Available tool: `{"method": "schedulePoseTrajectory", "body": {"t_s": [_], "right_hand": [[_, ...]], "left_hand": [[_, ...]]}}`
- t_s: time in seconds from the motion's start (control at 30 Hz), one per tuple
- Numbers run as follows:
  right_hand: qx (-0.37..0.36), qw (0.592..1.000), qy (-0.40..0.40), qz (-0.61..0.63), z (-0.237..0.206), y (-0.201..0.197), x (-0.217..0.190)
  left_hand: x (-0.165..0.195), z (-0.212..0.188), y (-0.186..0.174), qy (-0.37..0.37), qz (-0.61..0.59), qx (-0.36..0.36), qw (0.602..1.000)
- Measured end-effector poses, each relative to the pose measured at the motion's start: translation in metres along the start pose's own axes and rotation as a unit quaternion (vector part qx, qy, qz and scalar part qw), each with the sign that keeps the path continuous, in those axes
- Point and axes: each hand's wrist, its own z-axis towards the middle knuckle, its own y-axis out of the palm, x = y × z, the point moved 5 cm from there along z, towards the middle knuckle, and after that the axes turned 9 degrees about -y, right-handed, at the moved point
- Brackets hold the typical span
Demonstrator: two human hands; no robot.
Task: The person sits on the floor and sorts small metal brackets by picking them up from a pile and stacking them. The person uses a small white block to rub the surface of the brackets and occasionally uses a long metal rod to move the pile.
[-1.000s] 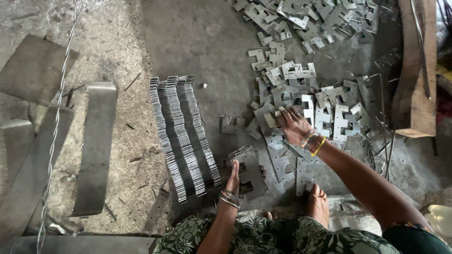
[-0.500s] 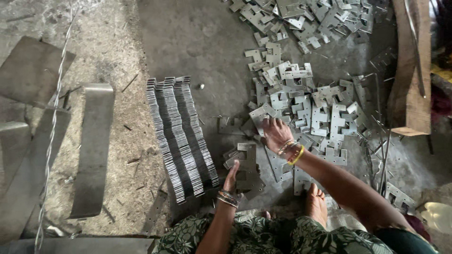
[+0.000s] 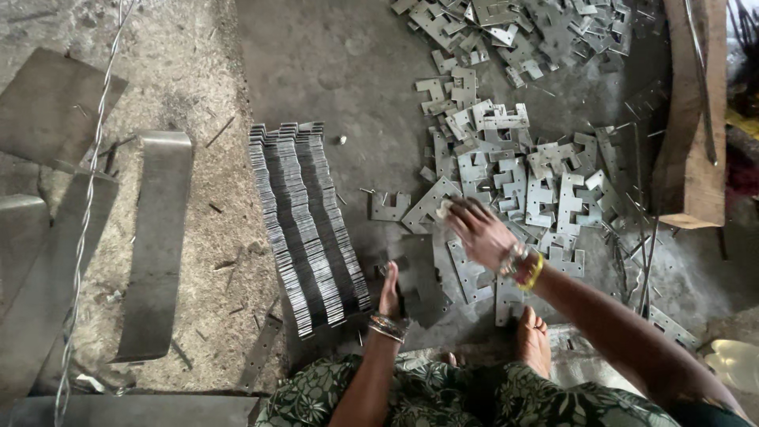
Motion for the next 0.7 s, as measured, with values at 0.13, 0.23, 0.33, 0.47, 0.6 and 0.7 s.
{"method": "schedulePoseTrajectory", "body": {"t_s": [0.13,0.23,0.33,0.47,0.6,0.7], "right_hand": [[-0.103,0.994,-0.023,-0.029,0.058,0.016,0.023],[-0.185,0.983,-0.021,-0.010,0.075,0.024,0.034],[-0.305,0.934,0.166,0.083,0.050,0.030,0.055],[-0.099,0.929,0.227,0.276,0.013,0.009,0.062],[-0.106,0.894,0.287,0.328,-0.036,0.011,0.036],[-0.270,0.861,0.378,0.205,-0.076,0.032,-0.005]], "left_hand": [[0.003,0.006,-0.009,0.038,0.097,0.008,0.995],[0.001,0.009,-0.017,0.043,0.112,0.031,0.992],[0.000,0.008,-0.018,0.065,0.108,0.007,0.992],[-0.005,0.003,-0.019,0.076,0.088,0.016,0.993],[-0.014,-0.008,-0.008,0.056,0.014,-0.113,0.992],[-0.021,-0.017,-0.006,0.039,0.033,-0.131,0.990]]}}
